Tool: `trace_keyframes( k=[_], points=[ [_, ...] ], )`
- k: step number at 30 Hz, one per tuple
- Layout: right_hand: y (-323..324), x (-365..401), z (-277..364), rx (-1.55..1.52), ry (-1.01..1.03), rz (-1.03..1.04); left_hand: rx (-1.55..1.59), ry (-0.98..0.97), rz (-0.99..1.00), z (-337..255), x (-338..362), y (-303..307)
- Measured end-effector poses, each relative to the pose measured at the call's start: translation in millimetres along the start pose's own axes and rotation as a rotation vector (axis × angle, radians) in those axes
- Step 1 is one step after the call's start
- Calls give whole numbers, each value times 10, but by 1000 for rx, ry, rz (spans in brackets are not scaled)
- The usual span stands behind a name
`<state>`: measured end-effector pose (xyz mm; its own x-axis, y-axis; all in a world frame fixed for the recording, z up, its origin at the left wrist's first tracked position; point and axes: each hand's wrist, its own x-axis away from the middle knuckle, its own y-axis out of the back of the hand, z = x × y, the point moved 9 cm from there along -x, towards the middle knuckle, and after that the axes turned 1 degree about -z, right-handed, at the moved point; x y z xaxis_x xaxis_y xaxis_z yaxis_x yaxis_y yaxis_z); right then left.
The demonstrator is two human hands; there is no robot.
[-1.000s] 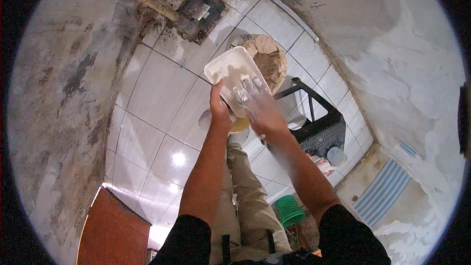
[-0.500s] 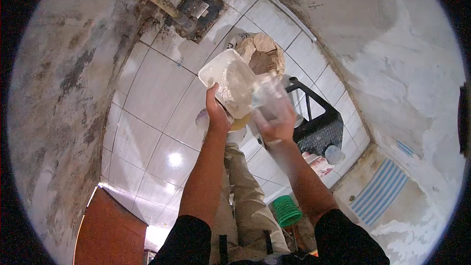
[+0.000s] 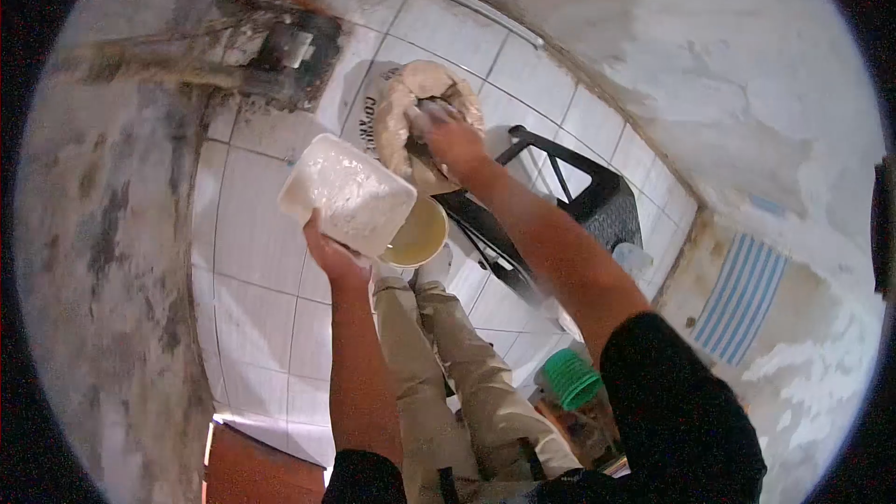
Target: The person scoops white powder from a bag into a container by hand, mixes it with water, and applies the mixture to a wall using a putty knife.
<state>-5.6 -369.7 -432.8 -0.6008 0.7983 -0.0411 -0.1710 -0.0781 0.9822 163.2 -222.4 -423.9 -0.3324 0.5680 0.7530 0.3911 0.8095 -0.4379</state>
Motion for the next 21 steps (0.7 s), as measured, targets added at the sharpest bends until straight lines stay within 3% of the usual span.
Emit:
trace_keyframes(
  k=[1, 3, 6, 7, 12, 15, 17, 21],
  points=[
    [1, -68, -32, 5, -24, 1, -64, -15, -16, -30, 6, 48],
    [-224, -211, -11, -86, -21, 280, -53, -12, 2, -39, -13, 63],
    [-144, -195, -22, -126, -183, 358, -28, -14, -28, -12, -19, 145],
    [-199, -153, -53, -222, -272, 362, -20, -21, -52, 0, -22, 178],
    [-309, 76, 4, -103, -262, 368, -82, -28, -43, 57, -88, 183],
    [-313, 53, 45, -30, -195, 230, -34, -24, -31, 27, -82, 35],
    [-436, 22, -20, -50, -264, 371, 15, -36, -24, 0, -84, -38],
    [-357, -15, -67, -68, -181, 436, 77, -16, -15, -23, -120, -89]
  ],
)
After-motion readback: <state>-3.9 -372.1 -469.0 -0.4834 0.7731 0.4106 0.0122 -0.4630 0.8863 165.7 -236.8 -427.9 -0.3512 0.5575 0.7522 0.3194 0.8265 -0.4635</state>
